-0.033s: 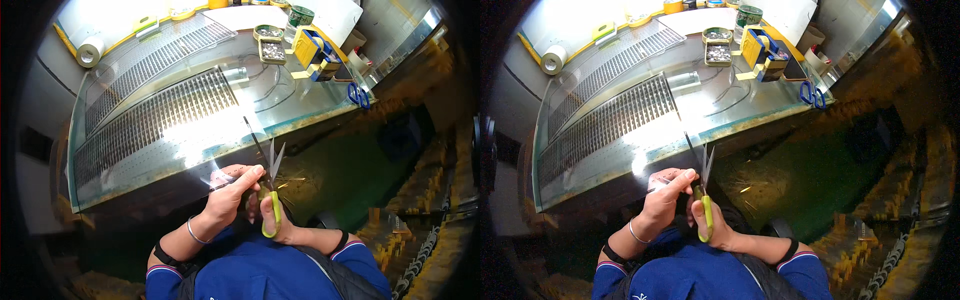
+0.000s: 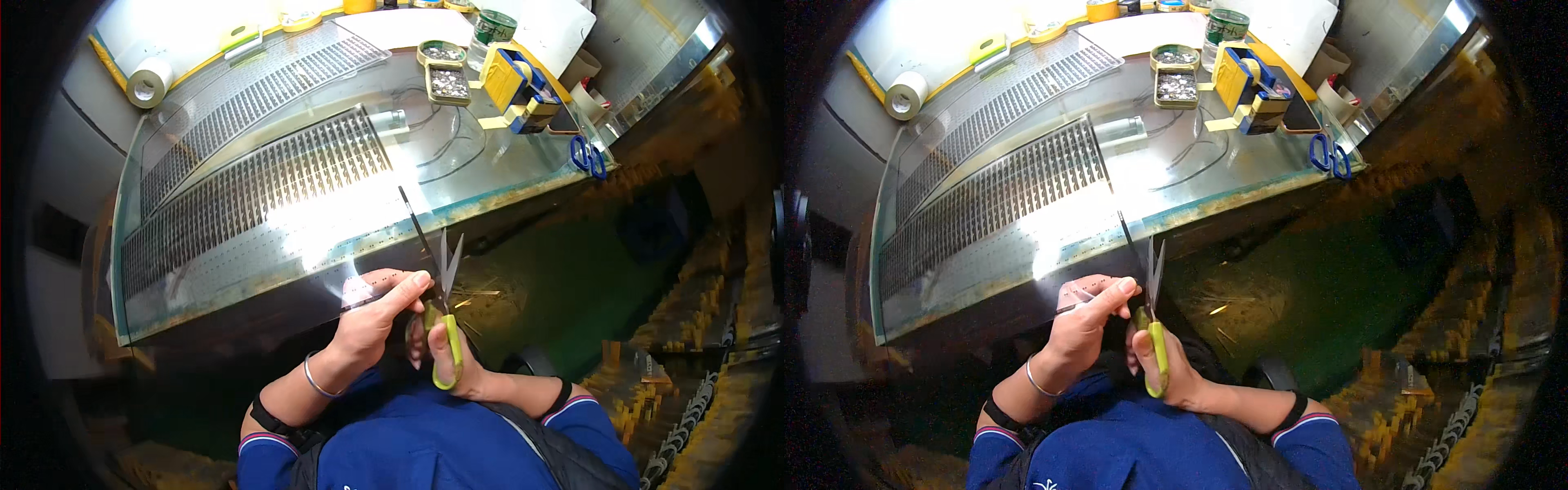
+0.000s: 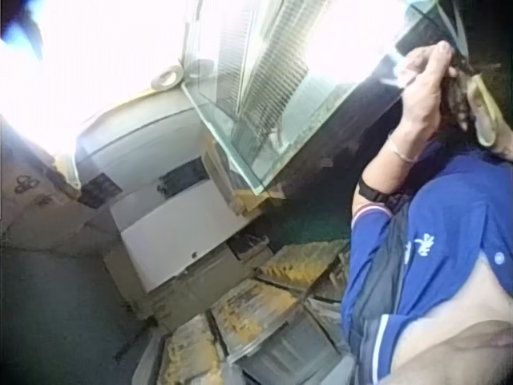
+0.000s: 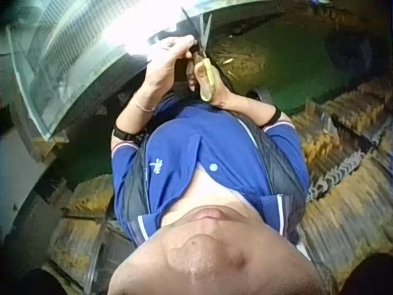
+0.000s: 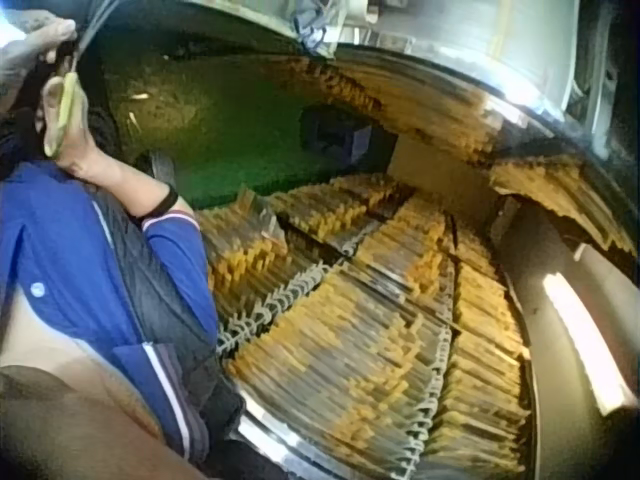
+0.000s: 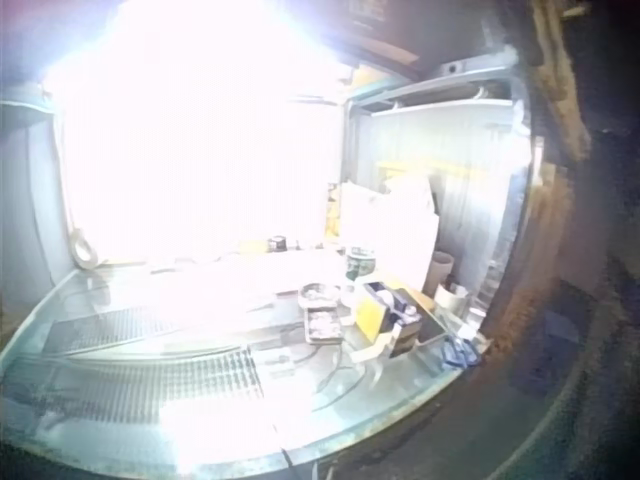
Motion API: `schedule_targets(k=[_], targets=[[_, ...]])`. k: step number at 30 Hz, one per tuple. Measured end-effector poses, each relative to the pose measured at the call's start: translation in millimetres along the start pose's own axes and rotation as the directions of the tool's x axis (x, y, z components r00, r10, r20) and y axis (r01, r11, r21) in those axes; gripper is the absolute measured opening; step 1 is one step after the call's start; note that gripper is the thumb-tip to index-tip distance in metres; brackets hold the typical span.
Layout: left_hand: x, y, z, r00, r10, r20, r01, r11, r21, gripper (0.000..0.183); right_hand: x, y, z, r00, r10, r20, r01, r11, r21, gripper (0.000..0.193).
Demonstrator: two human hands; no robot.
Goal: Cutting a transparent sheet with a grid pattern using scissors at a workstation.
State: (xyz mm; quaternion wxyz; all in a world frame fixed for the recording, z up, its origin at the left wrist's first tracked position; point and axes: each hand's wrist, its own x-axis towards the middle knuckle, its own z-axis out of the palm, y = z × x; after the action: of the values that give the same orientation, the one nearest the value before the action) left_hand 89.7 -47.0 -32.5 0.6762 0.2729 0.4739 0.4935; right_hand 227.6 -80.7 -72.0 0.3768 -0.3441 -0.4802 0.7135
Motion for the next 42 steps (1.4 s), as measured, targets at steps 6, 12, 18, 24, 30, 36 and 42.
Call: schedule_targets(k=[6, 12, 18, 24, 30, 36, 42], targets=[[-3, 0, -15, 0.991, 0.122, 0.05, -0.124, 0.991, 0.042, 0.012, -11, -15, -11, 0.964, 0.261, 0.054, -0.258, 0.965, -0.051, 0.048], [-4, -6, -21, 0.99, 0.141, 0.029, -0.142, 0.989, 0.048, 0.014, -8, -21, -10, 0.948, 0.317, -0.031, -0.317, 0.93, -0.186, 0.036], [-9, -3, -15, 0.998, 0.059, -0.007, -0.059, 0.998, -0.01, 0.014, -3, -28, -5, 0.942, 0.33, -0.052, -0.333, 0.911, -0.244, 0.036], [-12, -3, -17, 0.999, -0.029, 0.026, 0.029, 0.999, -0.018, 0.015, -3, -33, -7, 0.945, 0.323, -0.054, -0.325, 0.904, -0.277, 0.036], [-14, -3, -19, 0.997, -0.022, 0.076, 0.025, 0.999, -0.037, 0.015, -4, -35, -7, 0.953, 0.3, -0.046, -0.297, 0.889, -0.347, 0.036], [-13, -4, -18, 0.996, -0.035, 0.081, 0.038, 0.999, -0.029, 0.015, -5, -34, -9, 0.968, 0.244, -0.058, -0.246, 0.877, -0.412, 0.034], [-14, -5, -17, 0.996, -0.018, 0.092, 0.016, 1.0, 0.027, 0.014, -6, -39, -8, 0.938, 0.338, -0.079, -0.343, 0.869, -0.357, 0.033]])
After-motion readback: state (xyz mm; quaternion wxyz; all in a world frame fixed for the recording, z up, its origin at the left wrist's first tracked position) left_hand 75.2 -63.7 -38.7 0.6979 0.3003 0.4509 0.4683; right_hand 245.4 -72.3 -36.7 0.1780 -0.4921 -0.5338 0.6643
